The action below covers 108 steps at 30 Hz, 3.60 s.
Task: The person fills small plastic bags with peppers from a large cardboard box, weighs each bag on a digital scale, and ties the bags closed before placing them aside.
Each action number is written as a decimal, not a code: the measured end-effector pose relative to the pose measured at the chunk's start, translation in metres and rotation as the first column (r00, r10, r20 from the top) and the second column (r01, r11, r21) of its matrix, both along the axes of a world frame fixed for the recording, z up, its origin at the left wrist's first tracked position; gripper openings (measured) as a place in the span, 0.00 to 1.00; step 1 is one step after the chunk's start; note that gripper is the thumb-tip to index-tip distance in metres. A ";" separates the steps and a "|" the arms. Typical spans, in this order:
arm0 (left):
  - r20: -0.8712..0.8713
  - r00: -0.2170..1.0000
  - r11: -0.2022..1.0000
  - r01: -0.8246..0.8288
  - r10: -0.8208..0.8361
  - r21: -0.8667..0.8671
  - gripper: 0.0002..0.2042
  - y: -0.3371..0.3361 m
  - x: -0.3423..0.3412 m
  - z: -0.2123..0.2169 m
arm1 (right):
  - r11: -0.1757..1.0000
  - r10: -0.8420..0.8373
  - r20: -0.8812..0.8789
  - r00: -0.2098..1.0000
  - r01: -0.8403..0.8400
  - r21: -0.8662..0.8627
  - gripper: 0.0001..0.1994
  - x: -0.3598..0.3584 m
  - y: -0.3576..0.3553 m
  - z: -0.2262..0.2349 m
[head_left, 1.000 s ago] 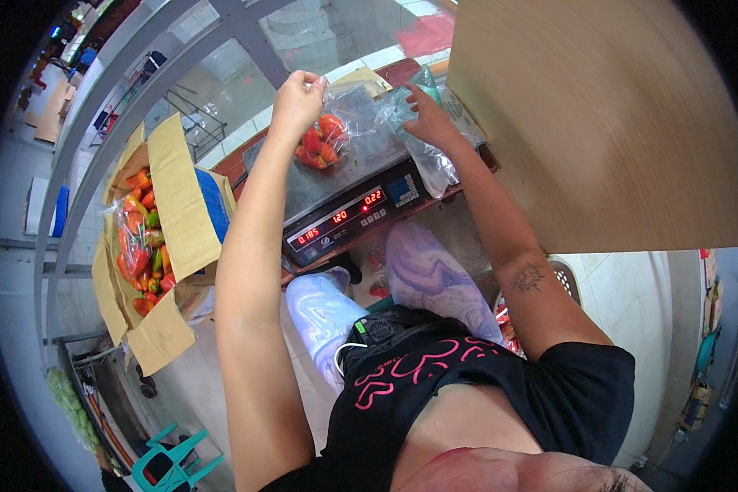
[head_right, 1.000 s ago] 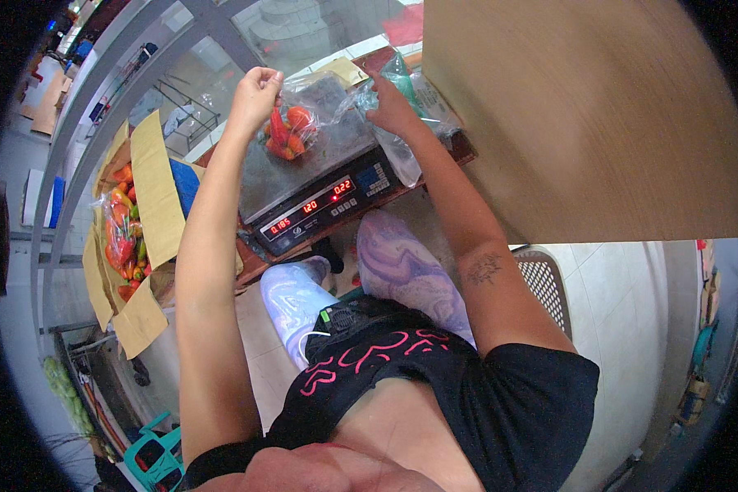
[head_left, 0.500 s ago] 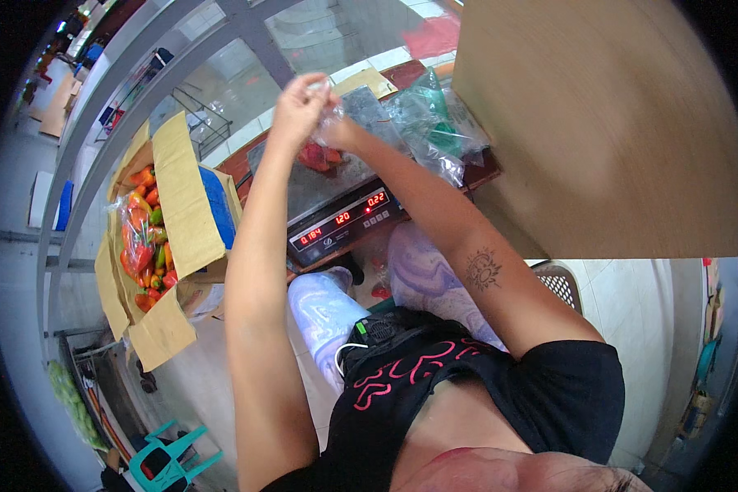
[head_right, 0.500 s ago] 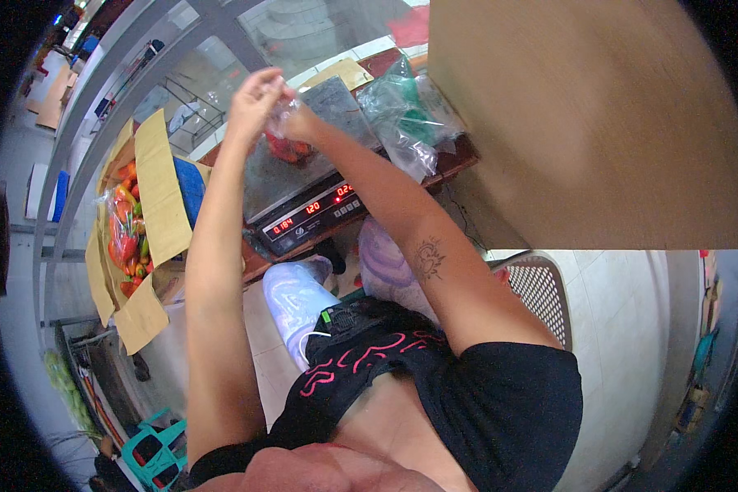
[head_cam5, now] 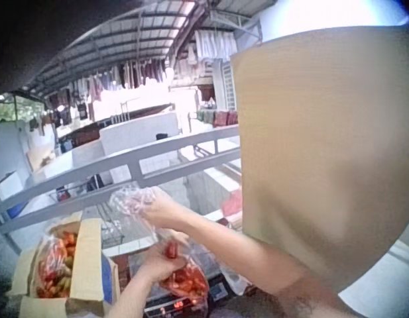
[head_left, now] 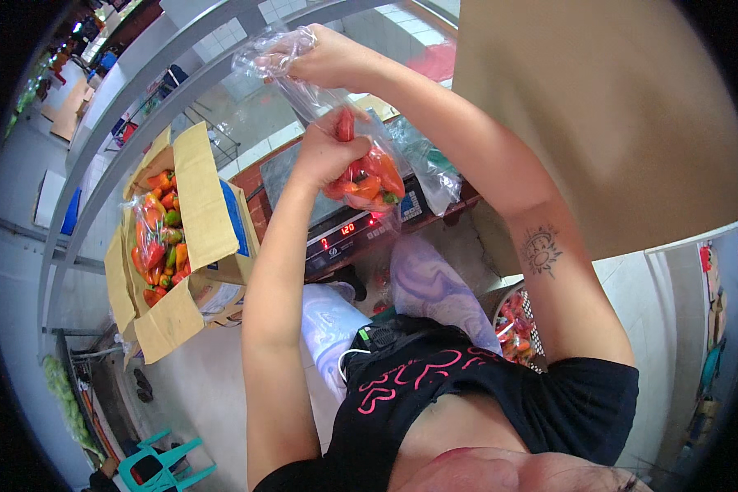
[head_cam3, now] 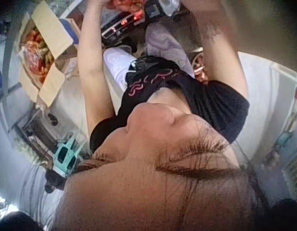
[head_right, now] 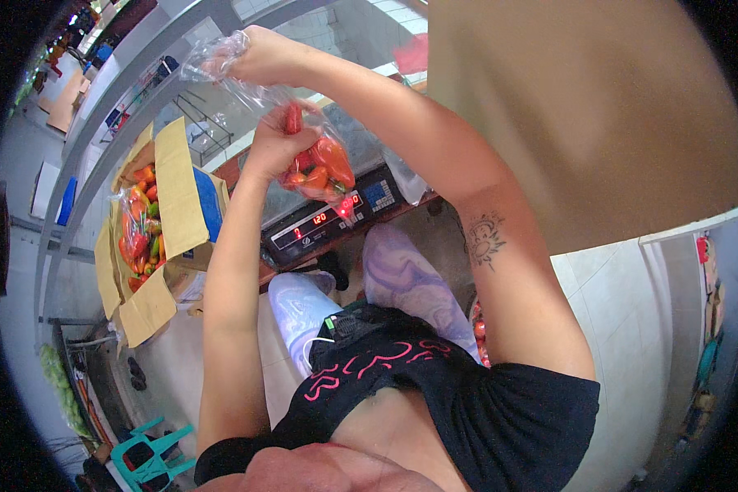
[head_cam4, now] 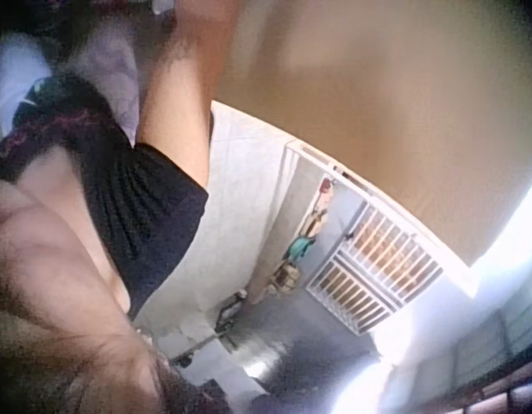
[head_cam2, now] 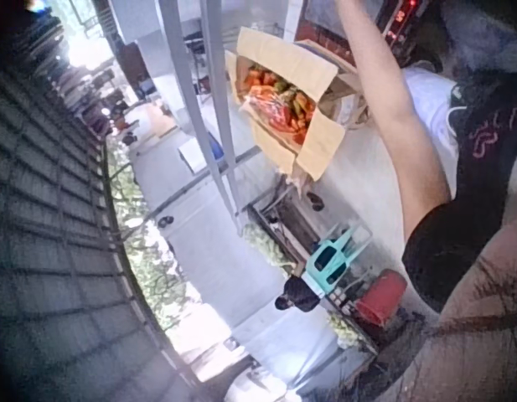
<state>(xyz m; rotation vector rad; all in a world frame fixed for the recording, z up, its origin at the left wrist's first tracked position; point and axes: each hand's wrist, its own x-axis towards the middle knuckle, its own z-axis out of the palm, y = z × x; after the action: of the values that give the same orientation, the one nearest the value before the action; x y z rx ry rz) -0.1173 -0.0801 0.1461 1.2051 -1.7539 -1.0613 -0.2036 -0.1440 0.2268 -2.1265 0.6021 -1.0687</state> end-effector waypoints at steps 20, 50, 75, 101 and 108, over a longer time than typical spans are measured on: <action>-0.018 0.987 0.961 0.160 -0.160 0.226 0.12 0.069 0.026 -0.001 | 0.746 -0.139 -0.833 0.536 -0.497 -0.444 0.20 -0.047 0.088 -0.020; -0.189 0.981 0.981 0.013 -0.050 -0.193 0.08 0.135 0.001 0.053 | 0.628 0.199 0.542 0.817 -0.531 0.569 0.08 -0.063 0.129 -0.102; -0.476 0.846 0.952 -0.301 0.239 -0.058 0.10 0.111 0.000 0.038 | 0.997 -0.074 0.418 0.906 0.056 0.056 0.08 -0.055 0.159 -0.051; 0.089 0.882 0.430 -0.136 0.463 -0.893 0.07 0.137 -0.047 0.019 | 0.940 -0.178 0.297 0.938 0.251 -0.230 0.07 -0.096 0.164 -0.063; 0.063 0.893 0.477 -0.177 0.445 -0.861 0.06 0.142 -0.068 0.004 | 0.858 -0.336 0.325 0.884 0.430 -0.281 0.07 -0.105 0.168 -0.075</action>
<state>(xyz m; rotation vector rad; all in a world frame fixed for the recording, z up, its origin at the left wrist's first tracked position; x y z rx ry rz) -0.1858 0.0617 0.1498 0.9698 -1.7834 0.2633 -0.3085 0.0245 0.1518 -2.1437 0.7782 -1.7695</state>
